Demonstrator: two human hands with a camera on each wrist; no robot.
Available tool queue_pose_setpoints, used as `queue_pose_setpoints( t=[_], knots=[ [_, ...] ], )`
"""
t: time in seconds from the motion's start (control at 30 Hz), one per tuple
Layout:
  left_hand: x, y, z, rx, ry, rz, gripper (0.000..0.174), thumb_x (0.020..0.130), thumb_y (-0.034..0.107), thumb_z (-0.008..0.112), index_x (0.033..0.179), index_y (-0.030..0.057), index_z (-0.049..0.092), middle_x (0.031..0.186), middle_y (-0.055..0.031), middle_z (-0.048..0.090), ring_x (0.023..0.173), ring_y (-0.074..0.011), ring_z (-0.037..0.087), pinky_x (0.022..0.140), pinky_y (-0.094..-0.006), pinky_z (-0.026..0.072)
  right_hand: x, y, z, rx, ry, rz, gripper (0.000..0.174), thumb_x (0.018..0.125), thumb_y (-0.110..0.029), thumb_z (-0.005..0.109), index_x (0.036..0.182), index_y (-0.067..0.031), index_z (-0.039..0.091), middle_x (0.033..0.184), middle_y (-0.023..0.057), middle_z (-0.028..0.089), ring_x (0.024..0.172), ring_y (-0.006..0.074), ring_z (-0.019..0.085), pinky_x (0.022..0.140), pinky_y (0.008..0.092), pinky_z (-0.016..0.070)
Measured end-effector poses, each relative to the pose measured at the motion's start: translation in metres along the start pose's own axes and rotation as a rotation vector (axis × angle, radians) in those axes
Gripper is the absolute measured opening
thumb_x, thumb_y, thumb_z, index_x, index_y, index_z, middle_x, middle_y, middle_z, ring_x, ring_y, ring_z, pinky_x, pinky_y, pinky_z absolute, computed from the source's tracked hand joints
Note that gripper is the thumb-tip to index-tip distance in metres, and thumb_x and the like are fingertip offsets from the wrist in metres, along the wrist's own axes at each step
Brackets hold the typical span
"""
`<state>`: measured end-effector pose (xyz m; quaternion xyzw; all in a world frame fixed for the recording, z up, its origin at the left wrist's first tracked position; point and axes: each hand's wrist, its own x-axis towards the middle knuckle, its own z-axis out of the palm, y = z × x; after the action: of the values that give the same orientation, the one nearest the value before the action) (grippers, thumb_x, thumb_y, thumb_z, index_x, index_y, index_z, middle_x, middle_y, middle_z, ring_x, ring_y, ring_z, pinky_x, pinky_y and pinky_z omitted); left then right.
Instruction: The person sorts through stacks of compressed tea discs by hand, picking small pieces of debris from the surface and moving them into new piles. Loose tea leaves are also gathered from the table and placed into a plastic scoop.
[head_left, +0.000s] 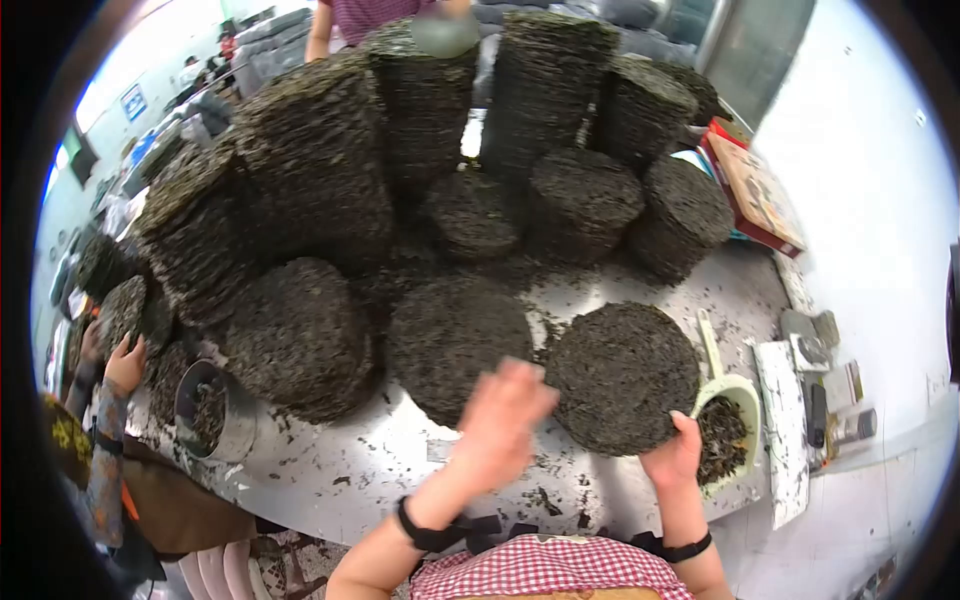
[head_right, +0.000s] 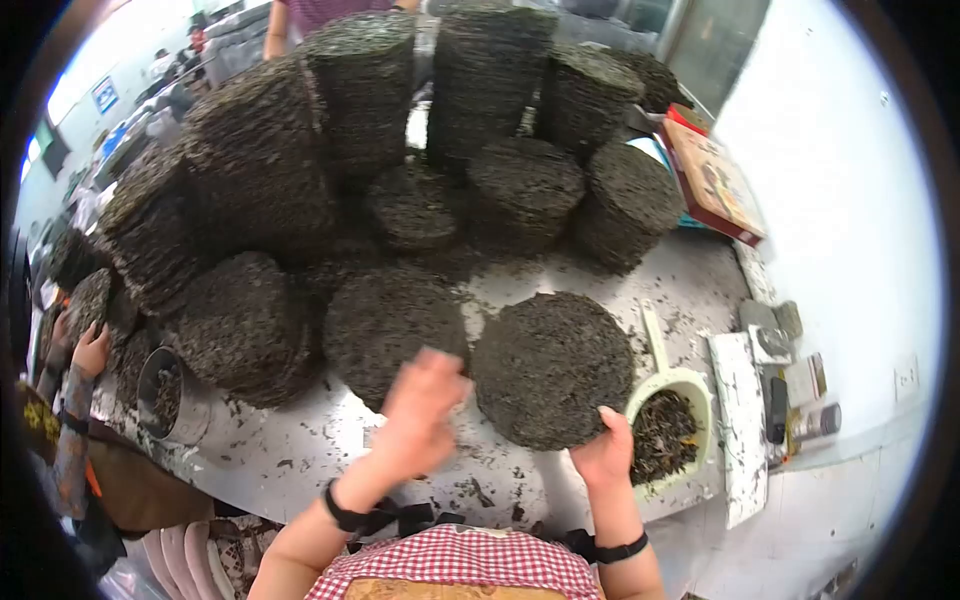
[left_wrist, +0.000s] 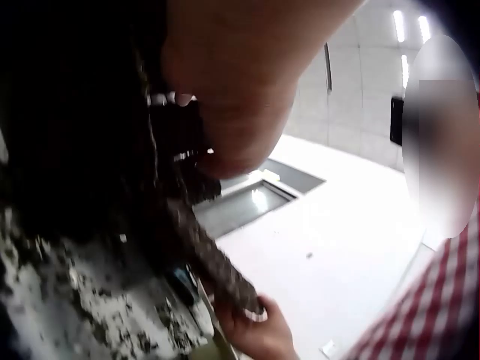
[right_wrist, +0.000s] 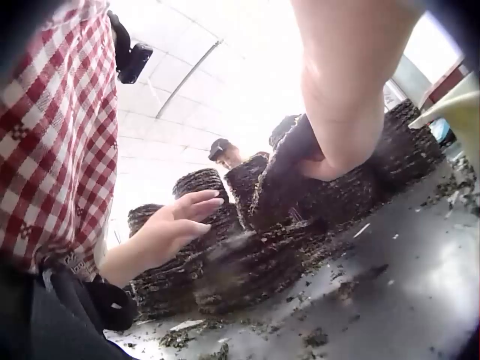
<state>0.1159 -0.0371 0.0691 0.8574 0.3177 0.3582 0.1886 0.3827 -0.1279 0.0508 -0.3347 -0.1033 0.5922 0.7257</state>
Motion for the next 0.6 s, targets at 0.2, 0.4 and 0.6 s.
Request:
queue_pose_setpoints(
  t=[0.2,0.4,0.6],
  knots=[
    [0.026,0.016,-0.002,-0.242,0.106,-0.039,0.045,0.084,0.003,0.057,0.129,0.0073,0.055,0.128,-0.0161,0.058,0.121,-0.0313,0.054,0.101,-0.0437,0.0429,0.01,-0.004,0.066,-0.215,-0.567,-0.081,0.05,0.092,-0.037,0.055,0.13,-0.007,0.044,0.139,0.0143,0.049,0.128,0.0322,0.048,0.103,0.0493,0.0415],
    [-0.008,-0.061,-0.066,-0.258,0.447,-0.645,0.052,0.093,0.019,0.057,0.134,-0.0085,0.04,0.12,-0.0251,0.057,0.112,-0.0373,0.055,0.095,-0.0396,0.0429,0.071,0.036,0.069,-0.881,-0.366,-0.087,0.042,0.091,-0.018,0.06,0.128,-0.0069,0.044,0.134,0.0097,0.05,0.122,0.021,0.049,0.095,0.032,0.0404],
    [-0.058,-0.103,-0.023,-0.399,0.443,-0.929,0.083,0.09,0.038,0.061,0.146,-0.009,0.021,0.149,-0.0274,0.028,0.14,-0.0369,0.026,0.114,-0.0415,0.022,0.146,0.09,0.073,-0.831,-0.113,0.248,0.077,0.088,-0.055,0.059,0.146,-0.0123,0.031,0.149,0.0102,0.033,0.138,0.024,0.03,0.104,0.0482,0.0309]
  ],
)
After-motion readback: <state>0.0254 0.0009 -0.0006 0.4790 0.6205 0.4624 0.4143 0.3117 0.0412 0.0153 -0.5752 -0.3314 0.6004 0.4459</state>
